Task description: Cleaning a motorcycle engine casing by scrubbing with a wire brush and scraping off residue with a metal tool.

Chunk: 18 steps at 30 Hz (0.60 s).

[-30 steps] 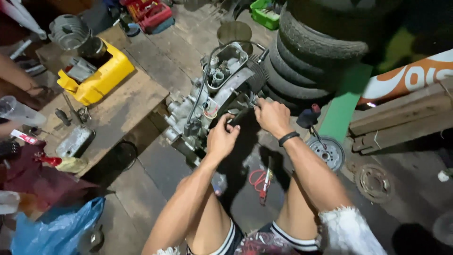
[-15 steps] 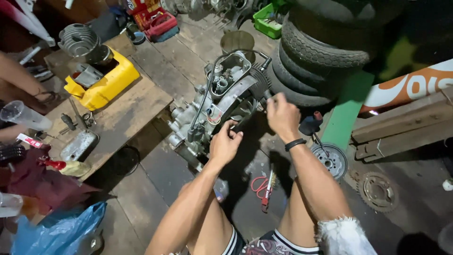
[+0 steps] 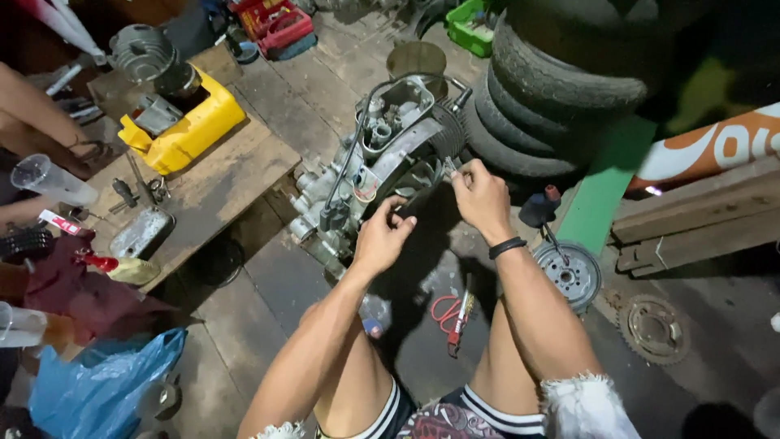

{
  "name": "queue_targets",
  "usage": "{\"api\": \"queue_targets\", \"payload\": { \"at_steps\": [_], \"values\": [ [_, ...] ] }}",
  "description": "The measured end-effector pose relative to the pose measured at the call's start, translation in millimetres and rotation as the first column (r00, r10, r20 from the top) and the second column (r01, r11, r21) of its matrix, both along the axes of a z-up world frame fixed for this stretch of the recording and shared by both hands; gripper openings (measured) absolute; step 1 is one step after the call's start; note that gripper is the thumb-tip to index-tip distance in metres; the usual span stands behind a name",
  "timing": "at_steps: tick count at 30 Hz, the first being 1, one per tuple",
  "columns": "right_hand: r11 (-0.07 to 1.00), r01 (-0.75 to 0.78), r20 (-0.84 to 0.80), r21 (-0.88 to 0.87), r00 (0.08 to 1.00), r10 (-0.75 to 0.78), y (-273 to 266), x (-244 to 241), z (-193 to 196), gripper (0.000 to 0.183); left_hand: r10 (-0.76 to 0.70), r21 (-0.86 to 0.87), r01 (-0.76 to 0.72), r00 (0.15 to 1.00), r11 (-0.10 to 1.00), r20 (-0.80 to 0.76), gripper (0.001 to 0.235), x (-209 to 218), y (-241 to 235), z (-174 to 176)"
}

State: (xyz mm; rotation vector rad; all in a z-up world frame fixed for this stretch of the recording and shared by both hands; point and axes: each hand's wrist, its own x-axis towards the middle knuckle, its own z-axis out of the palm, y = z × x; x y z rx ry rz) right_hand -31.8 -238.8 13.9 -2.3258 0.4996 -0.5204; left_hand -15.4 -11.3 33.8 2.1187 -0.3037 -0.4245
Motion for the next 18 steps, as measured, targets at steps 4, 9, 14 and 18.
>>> {"api": "queue_targets", "payload": {
  "at_steps": [4,9,14,18],
  "values": [
    [0.999,-0.048,-0.027,0.011,0.998,0.048,3,0,-2,0.023,0.004,-0.001,-0.004,1.0,1.0,0.012,0.046,1,-3,2],
    [0.996,-0.076,0.033,-0.042,0.996,0.078,15,1,4,0.019,-0.015,0.006,0.015,1.0,1.0,-0.002,0.049,-5,1,9],
    [0.977,-0.089,0.034,-0.195,0.995,0.098,24,12,7,0.015,-0.066,-0.008,0.066,0.998,0.998,0.017,0.051,0,7,2],
    [0.989,-0.146,0.036,0.037,0.989,0.144,13,13,-3,0.014,-0.085,-0.02,0.085,0.996,0.996,0.031,0.05,3,9,-1]
  ]
}}
